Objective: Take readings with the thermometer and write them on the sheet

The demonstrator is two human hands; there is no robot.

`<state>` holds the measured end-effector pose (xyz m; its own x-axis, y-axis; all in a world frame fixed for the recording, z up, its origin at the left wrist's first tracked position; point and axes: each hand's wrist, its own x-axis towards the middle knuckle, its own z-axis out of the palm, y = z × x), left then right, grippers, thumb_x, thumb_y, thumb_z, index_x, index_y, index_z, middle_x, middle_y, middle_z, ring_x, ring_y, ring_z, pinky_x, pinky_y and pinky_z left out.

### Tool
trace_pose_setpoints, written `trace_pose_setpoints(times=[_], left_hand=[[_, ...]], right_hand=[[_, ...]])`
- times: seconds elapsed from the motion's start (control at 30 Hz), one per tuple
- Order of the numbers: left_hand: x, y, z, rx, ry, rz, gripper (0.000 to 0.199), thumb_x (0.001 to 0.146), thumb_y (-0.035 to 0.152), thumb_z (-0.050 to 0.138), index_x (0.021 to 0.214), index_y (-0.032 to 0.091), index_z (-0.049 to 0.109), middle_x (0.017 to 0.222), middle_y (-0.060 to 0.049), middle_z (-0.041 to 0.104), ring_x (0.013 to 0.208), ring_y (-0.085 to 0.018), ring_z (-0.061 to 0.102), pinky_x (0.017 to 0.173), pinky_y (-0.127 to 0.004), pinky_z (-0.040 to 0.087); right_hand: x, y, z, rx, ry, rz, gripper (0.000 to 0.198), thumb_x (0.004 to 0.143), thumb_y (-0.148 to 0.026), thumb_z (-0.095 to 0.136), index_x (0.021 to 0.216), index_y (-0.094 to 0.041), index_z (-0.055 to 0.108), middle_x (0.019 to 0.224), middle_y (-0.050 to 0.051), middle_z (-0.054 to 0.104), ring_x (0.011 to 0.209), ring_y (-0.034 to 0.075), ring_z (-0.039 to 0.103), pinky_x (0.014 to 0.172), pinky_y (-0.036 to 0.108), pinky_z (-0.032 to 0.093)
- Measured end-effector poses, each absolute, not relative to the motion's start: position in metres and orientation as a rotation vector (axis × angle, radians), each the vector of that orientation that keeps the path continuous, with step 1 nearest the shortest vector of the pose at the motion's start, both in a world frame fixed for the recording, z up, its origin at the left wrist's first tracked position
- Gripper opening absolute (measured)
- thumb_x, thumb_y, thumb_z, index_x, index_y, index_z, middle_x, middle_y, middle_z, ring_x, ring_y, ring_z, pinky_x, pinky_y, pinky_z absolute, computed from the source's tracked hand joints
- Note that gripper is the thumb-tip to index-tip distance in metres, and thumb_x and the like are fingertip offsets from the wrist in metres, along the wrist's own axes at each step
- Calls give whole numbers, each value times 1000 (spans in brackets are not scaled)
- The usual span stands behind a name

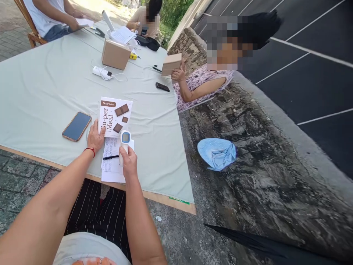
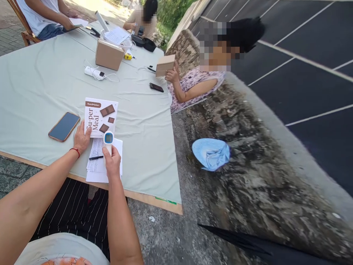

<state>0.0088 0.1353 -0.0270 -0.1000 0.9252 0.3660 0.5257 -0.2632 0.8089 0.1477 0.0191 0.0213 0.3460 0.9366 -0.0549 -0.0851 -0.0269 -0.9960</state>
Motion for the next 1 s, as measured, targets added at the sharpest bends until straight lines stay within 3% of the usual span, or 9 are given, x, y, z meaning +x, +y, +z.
trace_pose_setpoints(times=[0.1,0.23,0.4,0.6,0.87,1.0], left_hand=[[7,140,-26,1763,1601,1334,89,88,77,30,146,9,40,134,-24,54,129,-35,50,109,-51,40],[4,146,-25,1792,1600,1346,92,86,79,30,145,9,41,130,-23,55,126,-36,51,108,-52,41],[0,151,-21,1804,1574,1356,79,90,72,34,142,13,45,126,-20,57,124,-34,52,108,-54,41],[0,148,-15,1754,1565,1341,87,74,66,66,143,18,41,130,-15,57,123,-32,54,108,-49,42],[3,144,-18,1784,1381,1385,84,84,53,64,149,16,24,141,-20,46,131,-27,50,108,-42,44],[4,144,-20,1790,1406,1404,83,88,47,61,151,18,17,148,-20,38,139,-26,42,114,-43,38]], right_hand=[[161,3,26,-1404,-805,945,47,69,-53,71,96,-16,65,86,2,67,80,17,56,74,29,45],[181,-15,28,-1428,-764,870,42,71,-51,69,95,-17,66,84,1,66,78,16,55,71,27,45],[202,-21,20,-1422,-733,795,41,72,-52,69,94,-16,66,80,0,65,73,14,53,68,25,43],[238,-5,-9,-1813,-790,561,48,66,-49,74,103,-19,67,92,5,68,85,21,56,75,31,43],[256,-2,-23,-2222,-1288,24,55,80,-42,67,127,-15,60,114,18,57,104,32,48,87,44,37],[230,6,-22,-1986,-1686,25,38,91,-29,55,128,-23,62,107,13,58,99,27,48,87,41,36]])
